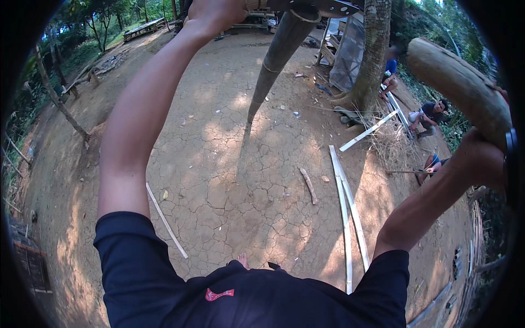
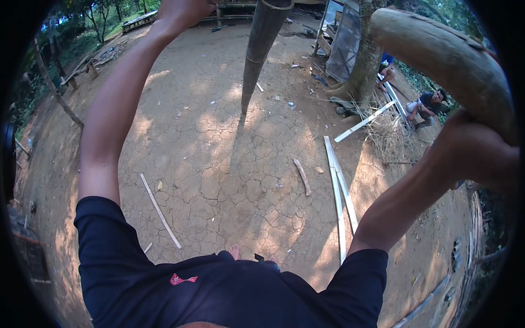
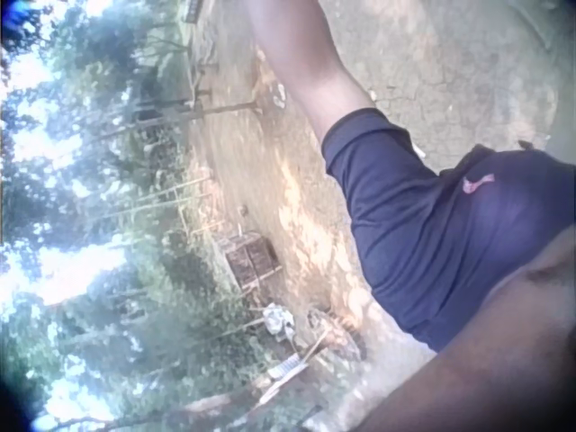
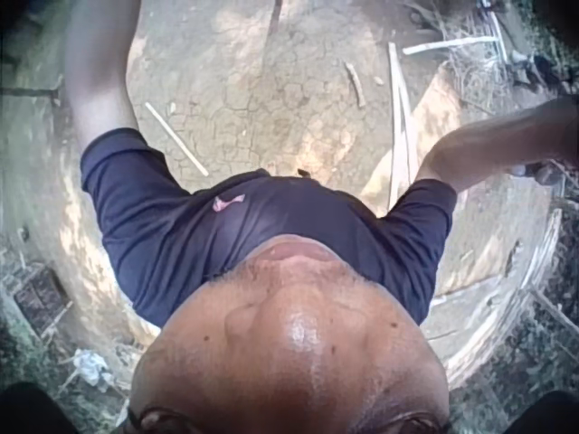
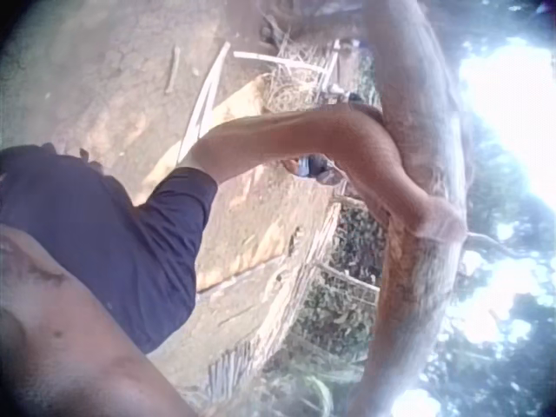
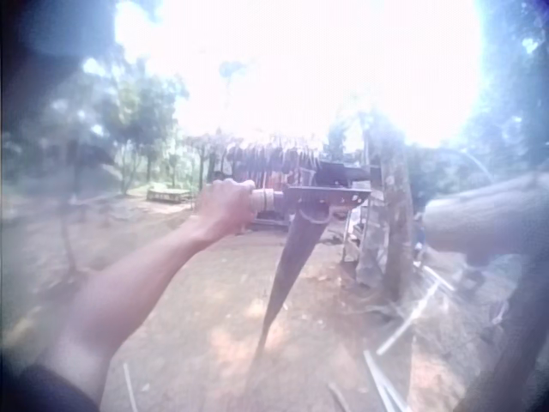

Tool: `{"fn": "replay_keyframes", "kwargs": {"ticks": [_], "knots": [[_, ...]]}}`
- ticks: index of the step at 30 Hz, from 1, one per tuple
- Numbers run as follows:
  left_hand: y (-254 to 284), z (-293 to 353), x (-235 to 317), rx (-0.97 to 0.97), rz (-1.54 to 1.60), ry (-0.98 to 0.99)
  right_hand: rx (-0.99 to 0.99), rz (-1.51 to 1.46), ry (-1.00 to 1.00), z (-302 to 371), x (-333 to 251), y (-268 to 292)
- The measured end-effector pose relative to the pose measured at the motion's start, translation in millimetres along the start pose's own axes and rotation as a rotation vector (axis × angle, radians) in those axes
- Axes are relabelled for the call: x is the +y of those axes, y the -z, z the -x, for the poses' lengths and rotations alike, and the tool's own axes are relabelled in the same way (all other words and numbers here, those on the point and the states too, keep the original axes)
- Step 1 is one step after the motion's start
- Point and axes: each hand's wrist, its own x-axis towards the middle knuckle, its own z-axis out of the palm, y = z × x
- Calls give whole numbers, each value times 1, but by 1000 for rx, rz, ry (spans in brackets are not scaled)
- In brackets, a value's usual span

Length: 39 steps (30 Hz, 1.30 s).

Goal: The person splits a long bamboo stalk lengthwise using a machete and a wooden mallet. They then separate the split halves and place them on the ground. Later, they pick up another bamboo stalk and split it in the same manner.

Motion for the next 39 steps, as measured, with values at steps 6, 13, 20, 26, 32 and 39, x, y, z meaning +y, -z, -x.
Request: {"fn": "replay_keyframes", "kwargs": {"ticks": [6,13,20,26,32,39], "knots": [[3,6,31,-53,-62,3,-735,-65,-1159,156,83,40],[-7,0,50,-50,-113,14,-463,-3,-628,64,31,77],[-9,-19,73,0,-79,-6,-121,-90,38,2,89,71],[-29,-3,62,-51,-145,-41,-824,-167,-1238,172,122,64],[-19,11,63,-54,-154,-30,-859,-107,-1134,178,113,79],[-28,8,83,-237,-175,-64,-756,-118,-1027,189,106,75]]}}
